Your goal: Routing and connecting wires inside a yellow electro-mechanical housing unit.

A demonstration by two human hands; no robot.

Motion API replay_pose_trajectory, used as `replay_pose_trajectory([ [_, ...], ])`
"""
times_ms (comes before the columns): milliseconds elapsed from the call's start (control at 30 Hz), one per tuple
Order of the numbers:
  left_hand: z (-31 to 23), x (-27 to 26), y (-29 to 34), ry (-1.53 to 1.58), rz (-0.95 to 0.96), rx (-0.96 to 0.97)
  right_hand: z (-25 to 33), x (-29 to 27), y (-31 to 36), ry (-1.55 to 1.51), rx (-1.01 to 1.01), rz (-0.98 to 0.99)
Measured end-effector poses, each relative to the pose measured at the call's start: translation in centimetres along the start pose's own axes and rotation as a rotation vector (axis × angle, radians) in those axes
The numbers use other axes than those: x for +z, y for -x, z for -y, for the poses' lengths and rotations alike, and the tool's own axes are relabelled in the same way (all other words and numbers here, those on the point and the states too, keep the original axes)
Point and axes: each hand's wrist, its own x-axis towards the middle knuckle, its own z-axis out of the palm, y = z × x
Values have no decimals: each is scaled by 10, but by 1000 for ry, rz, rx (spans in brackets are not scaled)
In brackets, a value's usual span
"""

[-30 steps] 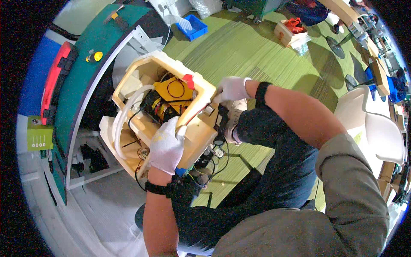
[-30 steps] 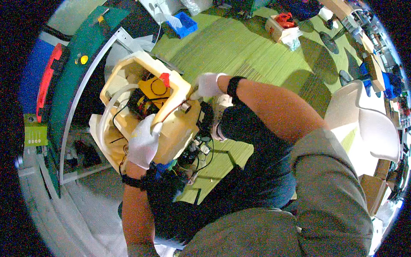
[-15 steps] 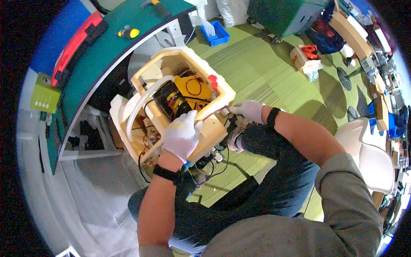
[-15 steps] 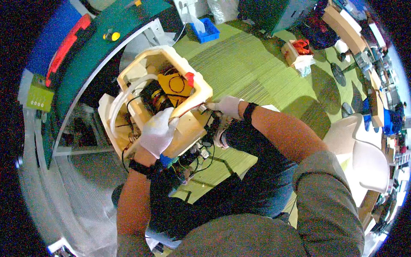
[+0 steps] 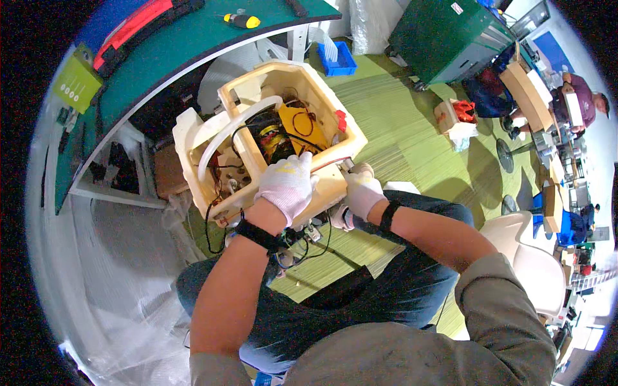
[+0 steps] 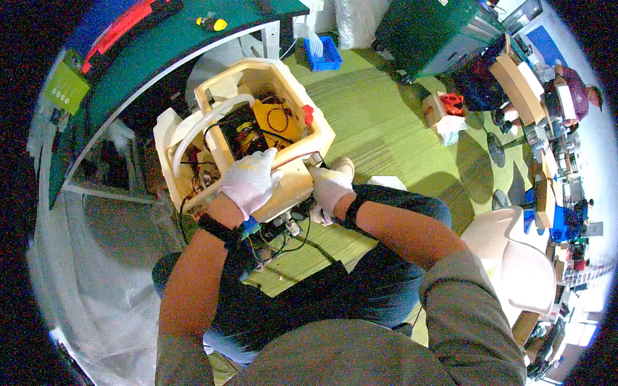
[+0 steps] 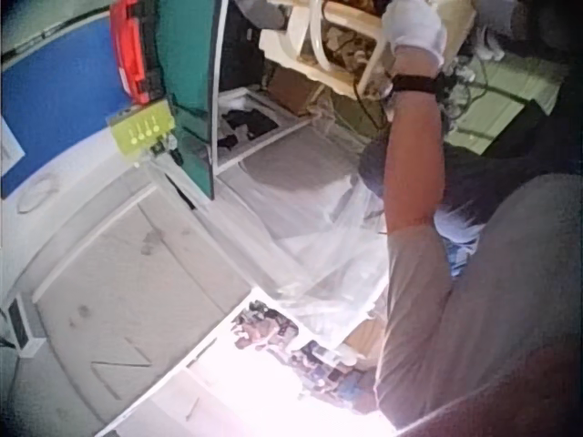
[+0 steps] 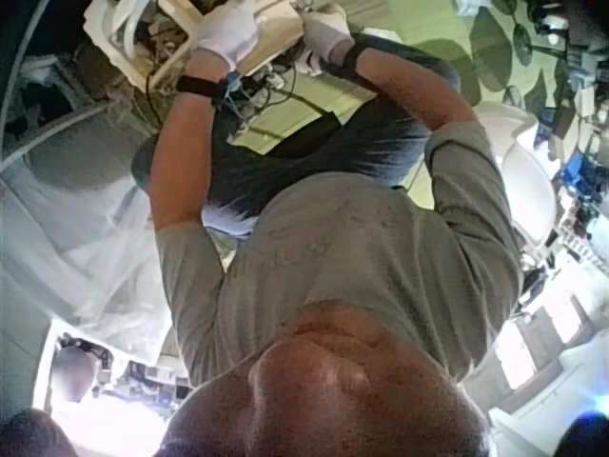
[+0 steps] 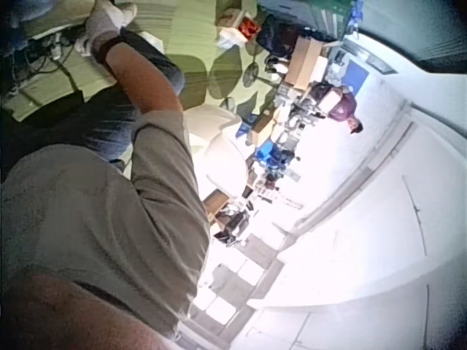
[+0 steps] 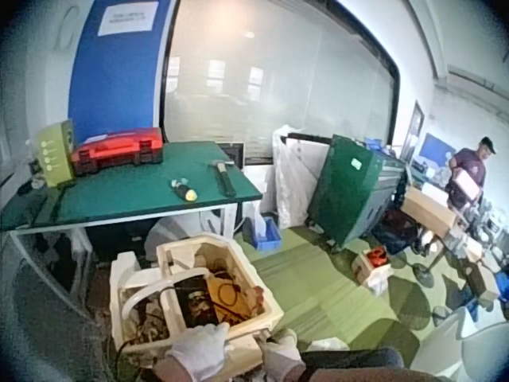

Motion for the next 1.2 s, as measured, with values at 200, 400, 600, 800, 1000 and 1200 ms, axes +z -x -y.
replay_pose_trajectory([
  [200,0,0,-3,-26,21,-3,44,-41,-13,629,-447,387],
  [400,2,2,2,-31,1,25,94,-69,-19,725,-457,506],
  [600,3,-2,3,22,-4,41,105,-84,-34,270,-220,530],
  [800,-2,-4,0,35,-52,64,74,-123,-65,493,-377,386],
  [1000,-16,-5,-13,135,53,-5,51,-122,-70,341,-173,457],
  [1200,-49,-4,-44,6,38,-6,39,-118,-82,297,-111,581],
])
